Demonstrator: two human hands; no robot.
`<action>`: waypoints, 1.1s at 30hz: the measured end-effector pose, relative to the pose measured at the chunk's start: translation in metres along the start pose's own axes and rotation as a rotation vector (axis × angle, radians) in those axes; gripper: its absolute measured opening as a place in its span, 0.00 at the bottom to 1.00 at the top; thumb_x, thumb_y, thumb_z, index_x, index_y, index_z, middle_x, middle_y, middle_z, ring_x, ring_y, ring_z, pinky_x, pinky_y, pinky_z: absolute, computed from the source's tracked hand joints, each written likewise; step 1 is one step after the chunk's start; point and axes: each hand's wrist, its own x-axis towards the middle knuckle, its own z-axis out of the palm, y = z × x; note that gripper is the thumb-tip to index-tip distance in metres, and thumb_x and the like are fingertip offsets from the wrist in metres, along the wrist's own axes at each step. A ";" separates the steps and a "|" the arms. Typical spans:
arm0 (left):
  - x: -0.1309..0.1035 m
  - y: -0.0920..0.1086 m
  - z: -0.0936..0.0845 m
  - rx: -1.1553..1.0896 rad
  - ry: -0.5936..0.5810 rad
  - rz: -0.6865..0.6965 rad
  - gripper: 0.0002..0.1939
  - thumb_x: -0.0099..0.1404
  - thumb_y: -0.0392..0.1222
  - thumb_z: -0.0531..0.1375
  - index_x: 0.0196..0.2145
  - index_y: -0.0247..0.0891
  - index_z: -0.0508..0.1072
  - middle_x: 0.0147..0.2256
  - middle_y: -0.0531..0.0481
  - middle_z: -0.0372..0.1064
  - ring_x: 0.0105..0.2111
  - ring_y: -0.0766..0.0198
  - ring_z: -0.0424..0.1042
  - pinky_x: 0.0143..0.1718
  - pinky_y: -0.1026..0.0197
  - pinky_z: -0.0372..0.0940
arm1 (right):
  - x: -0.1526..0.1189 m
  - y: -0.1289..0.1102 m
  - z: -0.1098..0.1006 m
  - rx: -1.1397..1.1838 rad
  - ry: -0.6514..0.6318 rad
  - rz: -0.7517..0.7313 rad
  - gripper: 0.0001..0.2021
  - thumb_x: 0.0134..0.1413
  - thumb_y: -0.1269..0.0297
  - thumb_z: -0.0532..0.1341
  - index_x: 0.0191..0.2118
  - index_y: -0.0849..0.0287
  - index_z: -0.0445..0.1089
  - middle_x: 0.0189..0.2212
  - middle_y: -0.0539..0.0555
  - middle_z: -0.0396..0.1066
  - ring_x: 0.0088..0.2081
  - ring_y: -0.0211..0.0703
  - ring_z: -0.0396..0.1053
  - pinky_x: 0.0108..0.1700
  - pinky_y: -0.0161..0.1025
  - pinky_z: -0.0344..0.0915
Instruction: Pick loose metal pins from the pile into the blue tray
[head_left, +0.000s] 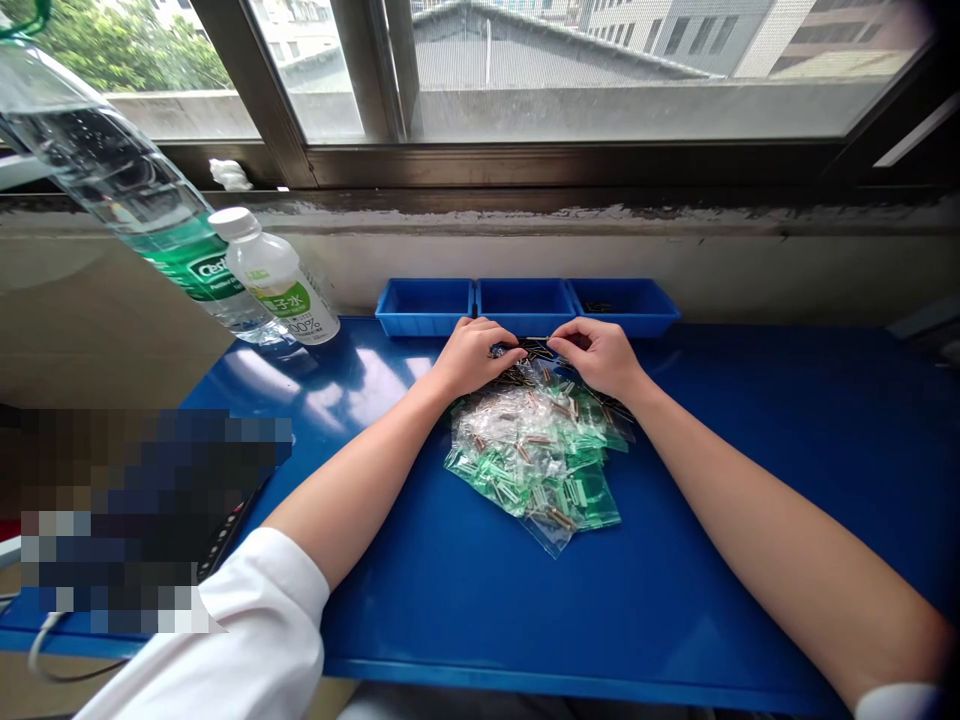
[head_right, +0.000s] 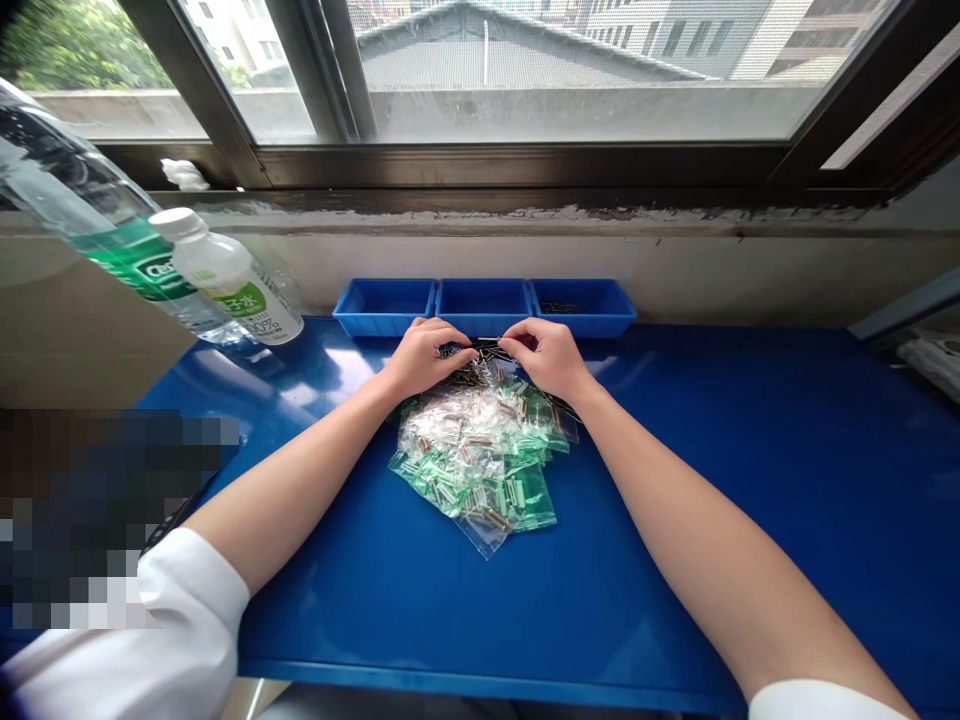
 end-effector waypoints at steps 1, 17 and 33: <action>0.000 0.000 -0.001 0.004 -0.021 -0.018 0.10 0.63 0.48 0.60 0.36 0.41 0.76 0.37 0.51 0.76 0.42 0.60 0.72 0.47 0.55 0.56 | 0.002 0.003 -0.002 -0.008 0.055 0.023 0.13 0.51 0.55 0.62 0.32 0.60 0.74 0.27 0.54 0.73 0.27 0.42 0.68 0.30 0.38 0.64; -0.001 -0.003 -0.003 -0.002 -0.302 -0.020 0.14 0.63 0.46 0.56 0.40 0.42 0.79 0.46 0.47 0.72 0.48 0.55 0.68 0.51 0.51 0.57 | 0.017 0.050 -0.029 -0.300 0.560 0.333 0.12 0.47 0.58 0.61 0.30 0.62 0.76 0.22 0.56 0.73 0.28 0.51 0.71 0.38 0.45 0.67; 0.000 0.000 -0.006 -0.029 -0.306 0.005 0.10 0.60 0.41 0.57 0.35 0.42 0.78 0.41 0.49 0.74 0.46 0.56 0.70 0.51 0.51 0.55 | 0.001 0.014 -0.006 -0.260 -0.097 -0.116 0.15 0.52 0.53 0.61 0.37 0.59 0.76 0.30 0.56 0.73 0.30 0.44 0.69 0.33 0.40 0.65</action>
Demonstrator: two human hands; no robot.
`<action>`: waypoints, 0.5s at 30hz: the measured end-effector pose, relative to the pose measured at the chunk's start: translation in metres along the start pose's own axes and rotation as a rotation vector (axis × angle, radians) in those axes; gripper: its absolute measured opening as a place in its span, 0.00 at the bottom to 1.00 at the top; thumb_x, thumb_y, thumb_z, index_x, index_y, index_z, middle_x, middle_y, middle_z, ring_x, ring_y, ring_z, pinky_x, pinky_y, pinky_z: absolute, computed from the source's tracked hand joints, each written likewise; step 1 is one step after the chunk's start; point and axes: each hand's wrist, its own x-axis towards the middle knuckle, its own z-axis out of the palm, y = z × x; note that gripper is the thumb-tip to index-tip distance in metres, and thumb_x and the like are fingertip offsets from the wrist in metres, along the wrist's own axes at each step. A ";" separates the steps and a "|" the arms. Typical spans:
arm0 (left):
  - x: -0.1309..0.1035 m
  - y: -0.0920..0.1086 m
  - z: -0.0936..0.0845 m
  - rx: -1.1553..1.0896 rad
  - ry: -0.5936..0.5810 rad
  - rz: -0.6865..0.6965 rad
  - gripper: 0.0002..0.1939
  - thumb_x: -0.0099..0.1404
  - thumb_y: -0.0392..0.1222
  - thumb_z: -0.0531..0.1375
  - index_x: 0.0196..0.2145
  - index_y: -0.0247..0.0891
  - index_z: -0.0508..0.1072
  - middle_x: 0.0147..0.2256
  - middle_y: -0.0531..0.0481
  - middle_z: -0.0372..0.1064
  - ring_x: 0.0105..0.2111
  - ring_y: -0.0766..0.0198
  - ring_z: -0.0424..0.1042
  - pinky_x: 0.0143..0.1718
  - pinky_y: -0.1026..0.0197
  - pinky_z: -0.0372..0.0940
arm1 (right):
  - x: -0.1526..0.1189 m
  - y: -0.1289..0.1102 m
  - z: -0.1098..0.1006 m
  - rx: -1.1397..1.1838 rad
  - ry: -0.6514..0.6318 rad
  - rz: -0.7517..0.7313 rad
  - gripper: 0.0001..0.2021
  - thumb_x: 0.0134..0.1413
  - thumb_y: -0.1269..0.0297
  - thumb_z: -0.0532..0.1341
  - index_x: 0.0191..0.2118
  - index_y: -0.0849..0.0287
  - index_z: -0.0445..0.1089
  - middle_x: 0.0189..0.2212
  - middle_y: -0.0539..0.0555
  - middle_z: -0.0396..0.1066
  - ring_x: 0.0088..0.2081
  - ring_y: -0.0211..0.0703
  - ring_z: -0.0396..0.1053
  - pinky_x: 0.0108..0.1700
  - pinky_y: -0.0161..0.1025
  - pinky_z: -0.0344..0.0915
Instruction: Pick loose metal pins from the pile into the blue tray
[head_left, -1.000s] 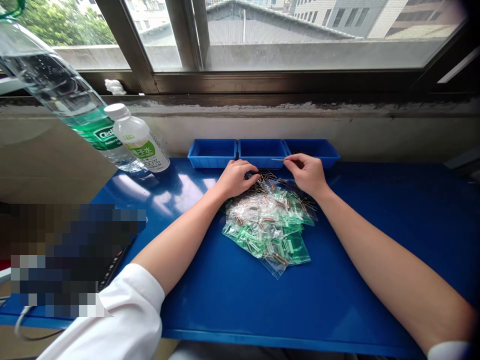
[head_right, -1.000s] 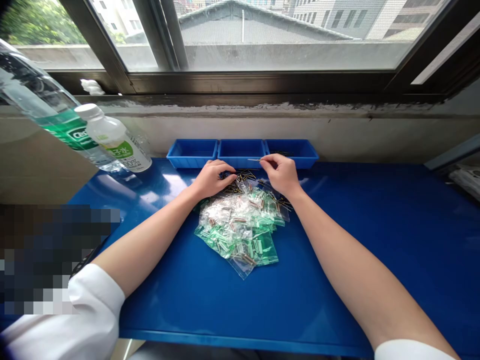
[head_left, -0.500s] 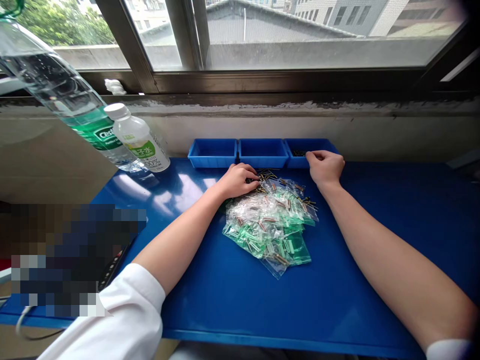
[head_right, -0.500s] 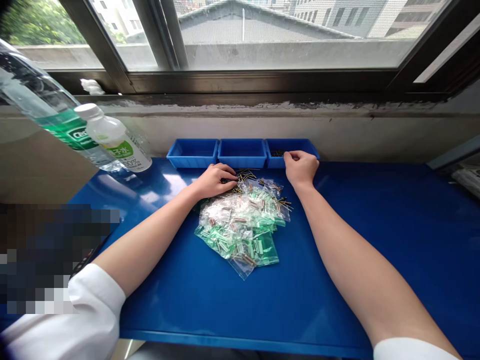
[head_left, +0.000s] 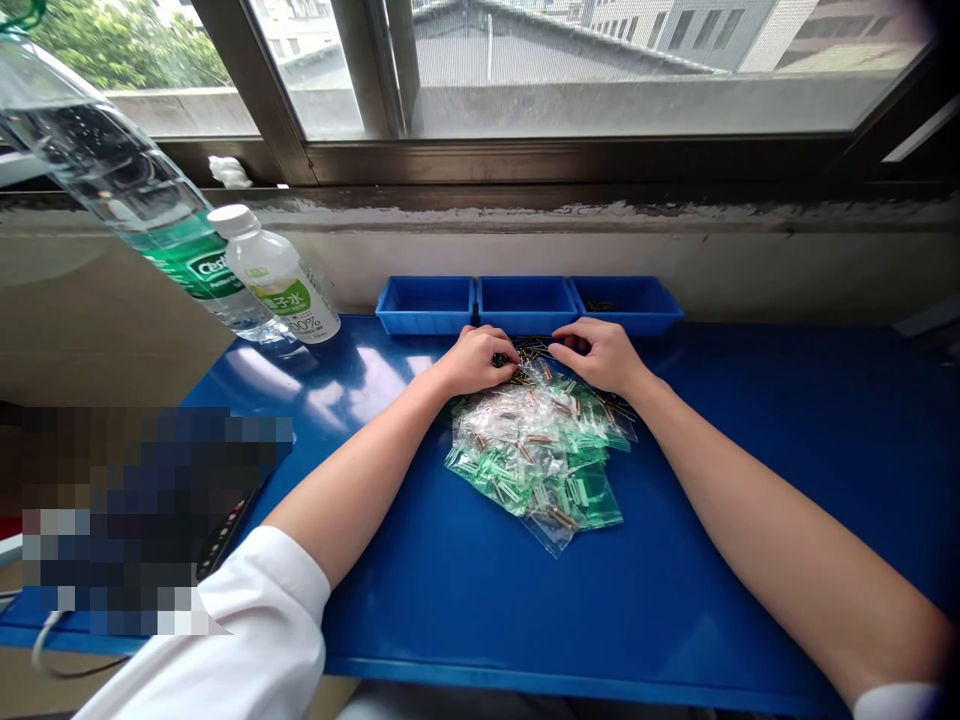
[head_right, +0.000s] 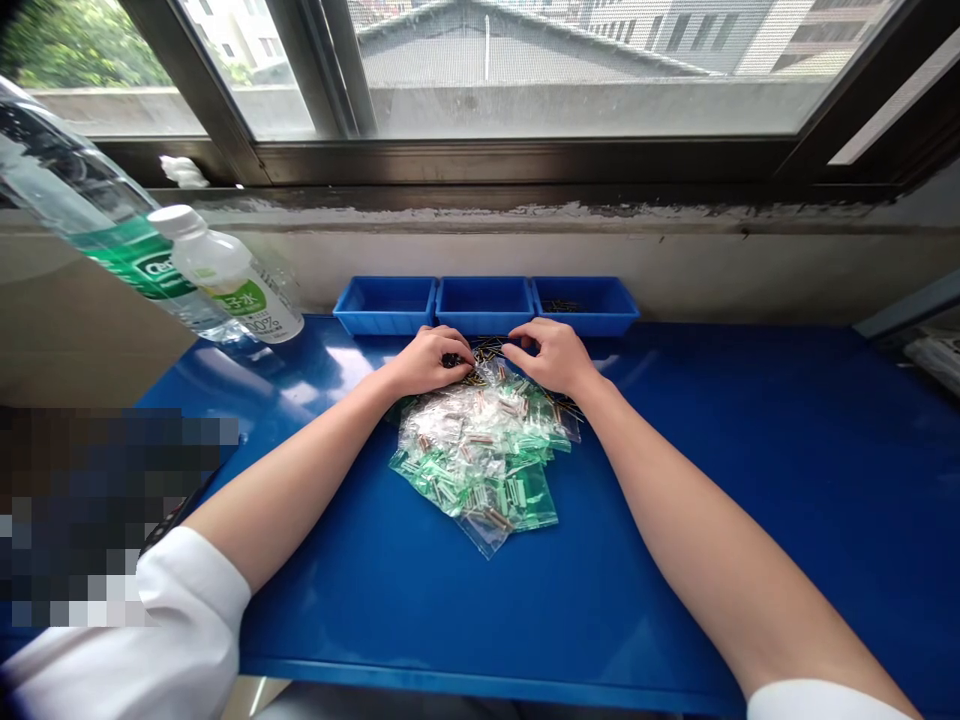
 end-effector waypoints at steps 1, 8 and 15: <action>0.000 0.001 0.000 -0.005 -0.005 -0.004 0.09 0.60 0.41 0.57 0.35 0.42 0.78 0.41 0.49 0.74 0.45 0.56 0.70 0.51 0.51 0.55 | 0.000 0.001 0.001 -0.023 -0.052 -0.017 0.17 0.51 0.52 0.61 0.39 0.59 0.76 0.33 0.56 0.73 0.33 0.46 0.70 0.36 0.41 0.65; 0.000 0.003 -0.001 0.021 -0.034 -0.015 0.15 0.60 0.39 0.54 0.42 0.41 0.76 0.40 0.48 0.73 0.46 0.54 0.68 0.49 0.50 0.53 | 0.002 0.002 0.004 -0.045 -0.206 -0.018 0.18 0.54 0.52 0.60 0.43 0.58 0.76 0.37 0.58 0.72 0.39 0.49 0.70 0.41 0.43 0.66; 0.000 0.005 -0.002 0.030 -0.040 -0.030 0.12 0.61 0.40 0.54 0.36 0.42 0.78 0.38 0.48 0.74 0.45 0.55 0.68 0.49 0.50 0.53 | 0.004 0.000 0.005 -0.034 -0.175 0.015 0.07 0.51 0.63 0.61 0.33 0.59 0.76 0.32 0.55 0.73 0.33 0.45 0.69 0.37 0.41 0.65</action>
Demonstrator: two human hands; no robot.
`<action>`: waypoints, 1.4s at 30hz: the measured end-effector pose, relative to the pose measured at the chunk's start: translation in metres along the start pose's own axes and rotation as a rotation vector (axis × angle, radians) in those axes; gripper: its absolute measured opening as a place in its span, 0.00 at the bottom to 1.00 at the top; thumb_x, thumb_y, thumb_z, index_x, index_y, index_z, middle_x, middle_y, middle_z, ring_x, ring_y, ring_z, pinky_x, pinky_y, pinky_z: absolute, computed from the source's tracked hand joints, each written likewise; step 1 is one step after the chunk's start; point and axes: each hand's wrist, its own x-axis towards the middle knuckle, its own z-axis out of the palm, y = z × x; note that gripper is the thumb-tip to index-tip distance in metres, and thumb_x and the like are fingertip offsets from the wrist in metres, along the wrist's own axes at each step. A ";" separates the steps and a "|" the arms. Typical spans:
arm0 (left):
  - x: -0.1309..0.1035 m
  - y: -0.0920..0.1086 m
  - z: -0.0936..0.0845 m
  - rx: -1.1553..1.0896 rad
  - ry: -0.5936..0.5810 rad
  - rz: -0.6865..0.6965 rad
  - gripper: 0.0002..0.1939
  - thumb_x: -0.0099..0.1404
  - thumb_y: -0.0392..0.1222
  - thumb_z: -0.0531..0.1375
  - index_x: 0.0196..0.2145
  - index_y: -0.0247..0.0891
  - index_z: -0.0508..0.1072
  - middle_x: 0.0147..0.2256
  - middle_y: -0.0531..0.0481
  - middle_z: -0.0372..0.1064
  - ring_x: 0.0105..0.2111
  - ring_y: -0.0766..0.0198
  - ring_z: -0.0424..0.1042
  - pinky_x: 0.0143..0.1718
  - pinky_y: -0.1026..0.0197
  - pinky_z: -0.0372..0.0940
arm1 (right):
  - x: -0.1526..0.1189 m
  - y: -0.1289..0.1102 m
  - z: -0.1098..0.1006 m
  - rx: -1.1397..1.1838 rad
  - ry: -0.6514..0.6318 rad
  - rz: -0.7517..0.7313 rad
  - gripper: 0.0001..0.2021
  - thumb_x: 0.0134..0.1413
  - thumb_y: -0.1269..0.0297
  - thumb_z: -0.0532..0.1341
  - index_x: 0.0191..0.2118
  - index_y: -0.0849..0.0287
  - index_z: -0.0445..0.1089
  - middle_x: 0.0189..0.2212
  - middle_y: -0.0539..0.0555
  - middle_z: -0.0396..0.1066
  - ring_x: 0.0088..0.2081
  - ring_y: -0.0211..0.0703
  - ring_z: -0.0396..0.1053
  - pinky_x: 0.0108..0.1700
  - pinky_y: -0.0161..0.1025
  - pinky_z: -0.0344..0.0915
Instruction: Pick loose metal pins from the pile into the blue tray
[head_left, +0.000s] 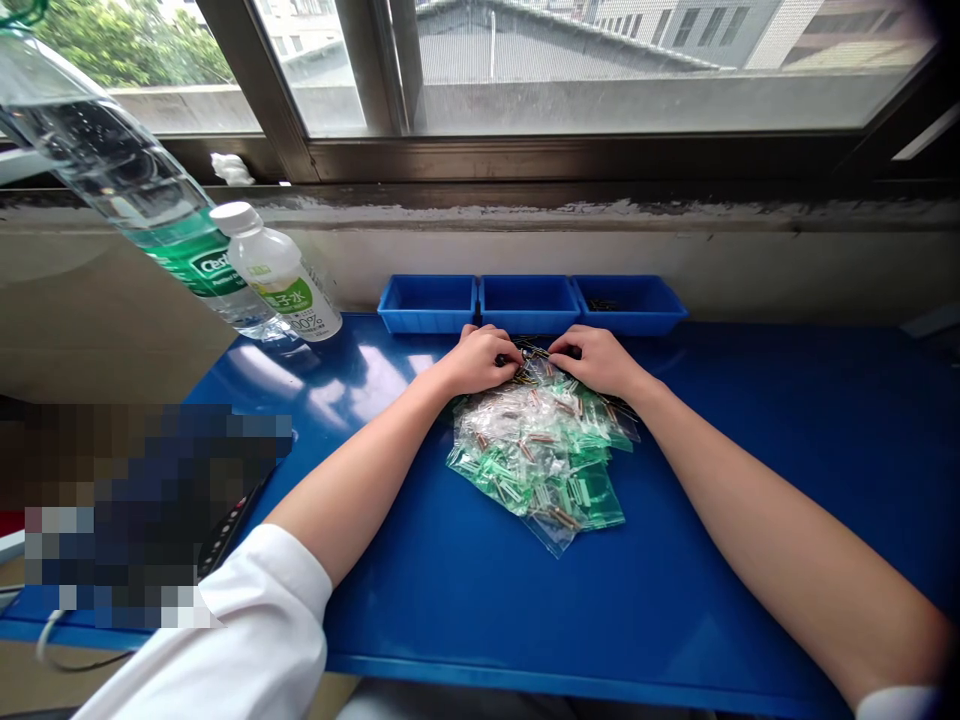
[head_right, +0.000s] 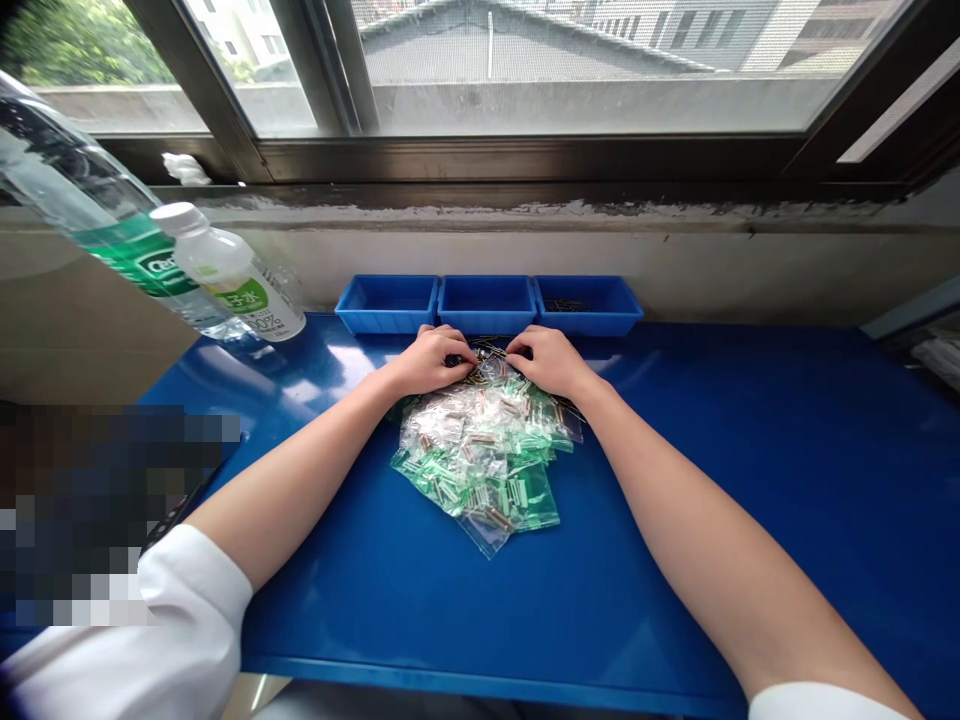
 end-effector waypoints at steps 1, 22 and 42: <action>0.000 0.000 0.000 -0.003 -0.001 -0.001 0.12 0.61 0.41 0.55 0.35 0.42 0.78 0.38 0.48 0.74 0.44 0.55 0.68 0.49 0.50 0.53 | 0.000 0.000 0.000 -0.005 -0.003 -0.001 0.07 0.51 0.63 0.61 0.32 0.59 0.76 0.31 0.55 0.72 0.33 0.44 0.69 0.37 0.41 0.65; 0.000 -0.001 0.002 -0.016 0.005 0.009 0.12 0.57 0.37 0.54 0.36 0.40 0.75 0.36 0.50 0.73 0.44 0.56 0.68 0.48 0.50 0.52 | -0.002 -0.003 0.001 0.135 0.169 0.036 0.10 0.52 0.64 0.60 0.40 0.59 0.74 0.33 0.55 0.75 0.32 0.46 0.71 0.36 0.41 0.67; 0.002 0.008 0.003 -0.050 0.102 0.032 0.16 0.65 0.47 0.54 0.49 0.41 0.69 0.42 0.49 0.73 0.45 0.59 0.68 0.48 0.55 0.50 | -0.003 -0.027 0.006 0.532 0.225 0.070 0.10 0.55 0.56 0.60 0.36 0.57 0.68 0.32 0.54 0.76 0.34 0.46 0.75 0.37 0.42 0.70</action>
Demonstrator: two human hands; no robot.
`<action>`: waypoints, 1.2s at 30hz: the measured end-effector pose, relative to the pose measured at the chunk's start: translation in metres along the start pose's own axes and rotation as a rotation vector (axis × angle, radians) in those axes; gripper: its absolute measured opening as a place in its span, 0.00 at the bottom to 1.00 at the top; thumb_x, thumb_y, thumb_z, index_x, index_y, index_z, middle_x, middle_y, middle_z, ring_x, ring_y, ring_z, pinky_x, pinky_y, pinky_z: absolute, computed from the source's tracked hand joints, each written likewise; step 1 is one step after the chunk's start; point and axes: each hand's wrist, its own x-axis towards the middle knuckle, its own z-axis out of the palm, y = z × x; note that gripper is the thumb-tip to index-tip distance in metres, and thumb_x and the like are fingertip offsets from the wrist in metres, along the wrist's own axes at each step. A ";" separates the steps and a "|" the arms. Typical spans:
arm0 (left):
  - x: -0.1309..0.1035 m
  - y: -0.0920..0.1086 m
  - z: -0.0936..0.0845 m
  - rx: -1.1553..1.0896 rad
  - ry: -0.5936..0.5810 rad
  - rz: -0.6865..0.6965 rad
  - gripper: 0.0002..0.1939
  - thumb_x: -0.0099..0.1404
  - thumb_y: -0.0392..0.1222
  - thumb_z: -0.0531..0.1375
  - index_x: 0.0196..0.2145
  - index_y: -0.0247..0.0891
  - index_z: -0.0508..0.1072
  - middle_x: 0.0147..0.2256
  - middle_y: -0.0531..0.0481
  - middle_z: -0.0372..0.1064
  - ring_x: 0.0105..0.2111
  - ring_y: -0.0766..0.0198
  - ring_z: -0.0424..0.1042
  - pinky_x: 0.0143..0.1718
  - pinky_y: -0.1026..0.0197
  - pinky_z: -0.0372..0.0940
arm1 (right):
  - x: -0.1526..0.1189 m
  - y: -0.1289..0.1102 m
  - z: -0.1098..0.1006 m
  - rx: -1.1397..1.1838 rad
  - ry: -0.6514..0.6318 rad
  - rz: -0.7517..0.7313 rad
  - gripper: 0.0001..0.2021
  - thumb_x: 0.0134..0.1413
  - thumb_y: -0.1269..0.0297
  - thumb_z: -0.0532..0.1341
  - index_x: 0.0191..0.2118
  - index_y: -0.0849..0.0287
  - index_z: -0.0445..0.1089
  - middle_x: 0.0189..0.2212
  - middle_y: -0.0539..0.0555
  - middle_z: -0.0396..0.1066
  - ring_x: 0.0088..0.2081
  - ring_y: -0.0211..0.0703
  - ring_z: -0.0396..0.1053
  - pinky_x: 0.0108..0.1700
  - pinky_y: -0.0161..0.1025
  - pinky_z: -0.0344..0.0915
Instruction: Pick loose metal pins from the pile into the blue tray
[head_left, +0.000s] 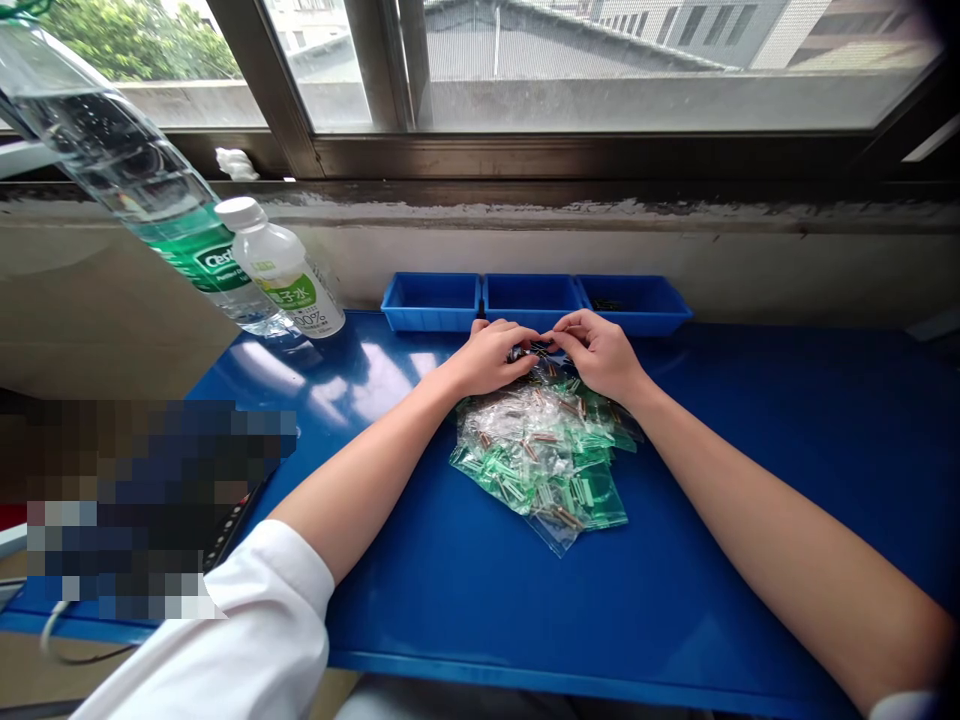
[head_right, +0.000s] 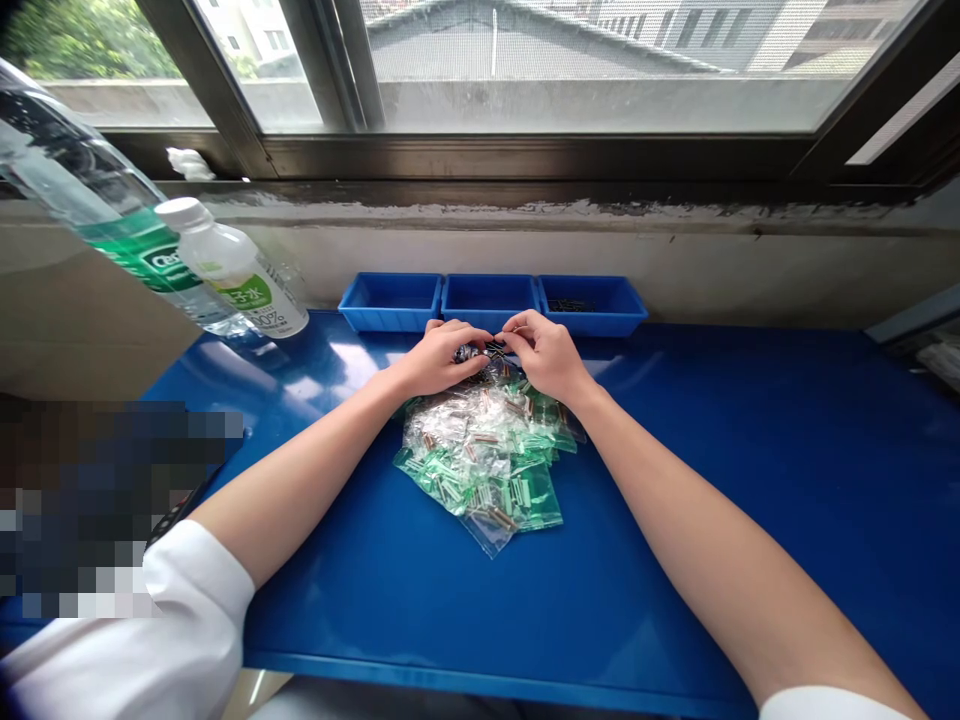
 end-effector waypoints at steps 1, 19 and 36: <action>0.000 0.000 0.000 0.002 -0.002 0.003 0.15 0.66 0.47 0.54 0.48 0.41 0.70 0.42 0.49 0.73 0.45 0.59 0.68 0.48 0.55 0.50 | 0.000 -0.001 0.001 0.016 0.012 0.000 0.10 0.55 0.56 0.61 0.35 0.58 0.69 0.32 0.55 0.76 0.34 0.46 0.75 0.37 0.42 0.71; 0.003 -0.003 0.005 -0.009 0.032 0.059 0.11 0.69 0.43 0.52 0.40 0.39 0.73 0.39 0.50 0.74 0.43 0.61 0.70 0.44 0.56 0.51 | 0.002 -0.007 0.001 -0.042 0.057 -0.118 0.08 0.51 0.58 0.65 0.33 0.57 0.77 0.31 0.54 0.74 0.31 0.42 0.69 0.30 0.39 0.65; 0.003 -0.006 0.004 0.013 0.114 -0.090 0.14 0.68 0.47 0.51 0.35 0.40 0.74 0.36 0.51 0.75 0.41 0.61 0.71 0.46 0.55 0.53 | 0.002 0.003 -0.006 -0.302 -0.059 -0.183 0.07 0.54 0.62 0.61 0.33 0.56 0.77 0.33 0.54 0.75 0.34 0.44 0.71 0.35 0.40 0.66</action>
